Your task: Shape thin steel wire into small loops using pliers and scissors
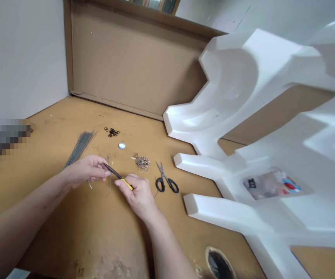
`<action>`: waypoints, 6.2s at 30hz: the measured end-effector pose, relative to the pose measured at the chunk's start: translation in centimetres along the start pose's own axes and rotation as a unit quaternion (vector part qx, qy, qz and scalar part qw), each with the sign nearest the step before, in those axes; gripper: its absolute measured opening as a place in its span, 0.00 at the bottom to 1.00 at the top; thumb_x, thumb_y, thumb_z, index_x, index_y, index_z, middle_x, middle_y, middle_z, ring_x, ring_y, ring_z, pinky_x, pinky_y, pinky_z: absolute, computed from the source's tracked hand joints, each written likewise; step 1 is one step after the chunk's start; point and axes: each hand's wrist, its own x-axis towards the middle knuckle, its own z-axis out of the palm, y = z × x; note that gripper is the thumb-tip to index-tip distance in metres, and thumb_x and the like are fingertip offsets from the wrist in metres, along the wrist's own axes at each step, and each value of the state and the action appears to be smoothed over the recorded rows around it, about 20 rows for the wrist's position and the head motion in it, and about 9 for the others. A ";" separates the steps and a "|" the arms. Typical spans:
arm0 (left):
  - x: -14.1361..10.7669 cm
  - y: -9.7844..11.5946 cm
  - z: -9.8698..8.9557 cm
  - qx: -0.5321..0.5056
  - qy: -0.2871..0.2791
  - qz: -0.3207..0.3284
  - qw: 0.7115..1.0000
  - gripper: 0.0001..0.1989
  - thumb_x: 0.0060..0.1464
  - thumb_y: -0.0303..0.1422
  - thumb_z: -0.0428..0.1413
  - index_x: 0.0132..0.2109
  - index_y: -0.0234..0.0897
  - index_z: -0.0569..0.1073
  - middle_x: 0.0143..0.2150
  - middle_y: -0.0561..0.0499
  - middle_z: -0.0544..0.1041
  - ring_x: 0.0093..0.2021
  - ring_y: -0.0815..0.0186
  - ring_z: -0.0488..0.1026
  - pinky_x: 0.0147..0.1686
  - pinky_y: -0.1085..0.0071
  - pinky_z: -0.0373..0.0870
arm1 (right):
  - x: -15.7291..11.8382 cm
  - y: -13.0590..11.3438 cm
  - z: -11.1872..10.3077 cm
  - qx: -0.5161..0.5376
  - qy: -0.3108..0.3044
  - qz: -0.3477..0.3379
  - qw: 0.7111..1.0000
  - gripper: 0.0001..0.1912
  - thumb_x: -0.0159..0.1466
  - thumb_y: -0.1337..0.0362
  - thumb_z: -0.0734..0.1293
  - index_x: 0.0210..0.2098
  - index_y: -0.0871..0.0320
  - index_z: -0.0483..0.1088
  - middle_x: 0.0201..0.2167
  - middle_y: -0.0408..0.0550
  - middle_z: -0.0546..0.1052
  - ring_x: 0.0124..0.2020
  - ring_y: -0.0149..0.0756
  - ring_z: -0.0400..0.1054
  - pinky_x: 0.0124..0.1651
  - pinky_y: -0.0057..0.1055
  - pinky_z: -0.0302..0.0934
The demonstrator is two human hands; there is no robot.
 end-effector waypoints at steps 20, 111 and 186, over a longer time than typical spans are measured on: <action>0.1 0.1 0.5 0.017 0.032 0.006 0.999 0.02 0.37 0.28 0.55 0.21 0.35 0.70 0.16 0.57 0.67 0.18 0.75 0.58 0.19 0.76 0.48 | 0.0 0.1 0.1 -0.022 0.000 0.009 1.000 0.22 0.62 0.51 0.55 0.17 0.56 0.51 0.17 0.39 0.53 0.20 0.27 0.49 0.24 0.27 0.47; 1.5 -1.1 -1.2 -0.396 0.146 0.121 0.899 0.07 0.44 0.24 0.57 0.24 0.33 0.65 0.20 0.55 0.65 0.16 0.80 0.55 0.15 0.82 0.52 | 0.4 1.5 -1.0 0.058 0.222 0.152 0.962 0.24 0.55 0.47 0.60 0.13 0.58 0.61 0.13 0.40 0.60 0.17 0.27 0.52 0.23 0.26 0.49; 0.9 -1.0 0.0 -0.079 0.068 0.034 0.994 0.05 0.35 0.30 0.60 0.21 0.35 0.71 0.16 0.54 0.70 0.15 0.77 0.55 0.15 0.78 0.46 | 0.2 0.5 0.4 -0.056 0.060 -0.002 0.997 0.23 0.61 0.51 0.54 0.15 0.55 0.49 0.15 0.39 0.53 0.19 0.27 0.50 0.24 0.27 0.47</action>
